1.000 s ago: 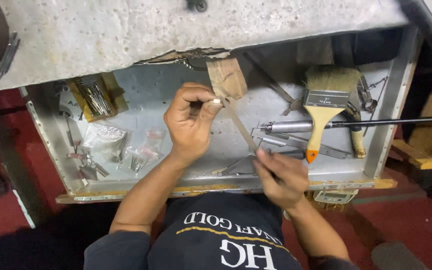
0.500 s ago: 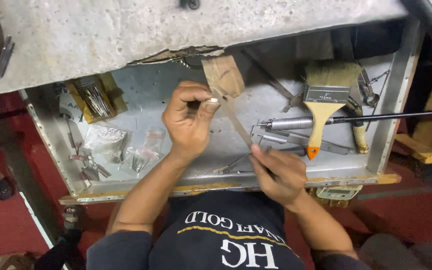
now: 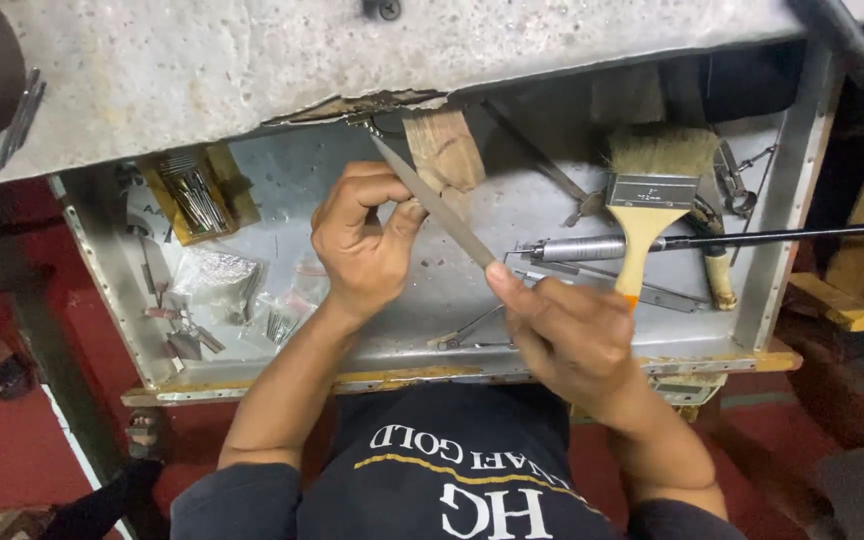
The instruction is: The person files a small metal object using a metal file held in the right hand while supporting the object with the left hand. After filing, the person uses a brush to sweep away debris from the work surface and then inspects the object.
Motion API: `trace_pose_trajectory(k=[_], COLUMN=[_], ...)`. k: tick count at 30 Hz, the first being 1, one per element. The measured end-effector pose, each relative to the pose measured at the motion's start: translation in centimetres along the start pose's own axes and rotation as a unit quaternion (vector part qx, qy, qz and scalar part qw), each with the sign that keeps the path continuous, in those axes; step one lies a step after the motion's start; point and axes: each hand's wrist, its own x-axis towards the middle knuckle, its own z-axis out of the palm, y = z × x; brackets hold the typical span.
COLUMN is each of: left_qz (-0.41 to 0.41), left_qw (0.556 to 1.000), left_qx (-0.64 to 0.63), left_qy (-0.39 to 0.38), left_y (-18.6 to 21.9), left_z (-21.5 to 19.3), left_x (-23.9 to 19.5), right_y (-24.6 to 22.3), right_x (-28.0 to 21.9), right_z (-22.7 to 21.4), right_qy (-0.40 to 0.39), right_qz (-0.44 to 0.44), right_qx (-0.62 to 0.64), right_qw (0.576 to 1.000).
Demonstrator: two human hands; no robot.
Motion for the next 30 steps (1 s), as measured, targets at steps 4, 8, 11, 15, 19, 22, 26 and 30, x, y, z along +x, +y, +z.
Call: trace_pose_trajectory(k=[4, 8, 11, 15, 19, 22, 26, 30], left_qz=[-0.030, -0.175, -0.186, -0.158, -0.149, -0.134, -0.055, -0.041], left_qw=[0.999, 0.962, 0.951, 0.969, 0.972, 0.984, 0.998, 0.998], left_qx=[-0.034, -0.202, -0.238, -0.179, -0.174, -0.112, -0.015, 0.024], left_qy=[0.002, 0.055, 0.066, 0.057, 0.059, 0.032, -0.027, -0.049], left_y=[-0.4, -1.0, -1.4, -0.7, -0.8, -0.2, 1.0, 2.2], left_z=[0.3, 1.9, 2.1, 1.8, 1.7, 0.7, -0.6, -1.2], left_x=[-1.0, -2.7, -2.7, -2.1, -1.8, -1.0, 0.8, 1.3], right_y=[-0.1, 1.6, 1.9, 1.6, 2.8, 2.2, 0.2, -0.5], right_x=[0.1, -6.1, -7.0, -2.0, -5.9, -7.1, -0.1, 2.9], right_z=[-0.3, 2.1, 3.1, 2.7, 4.1, 3.9, -0.4, -2.8], right_qy=[-0.003, 0.064, 0.081, 0.054, 0.083, 0.106, -0.001, -0.080], right_qz=[-0.009, 0.067, 0.092, 0.043, 0.036, 0.077, 0.025, 0.017], right_qx=[-0.011, 0.092, 0.127, 0.109, 0.125, 0.134, 0.032, -0.011], right_qw=[1.000, 0.991, 0.984, 0.992, 0.988, 0.982, 0.999, 0.997])
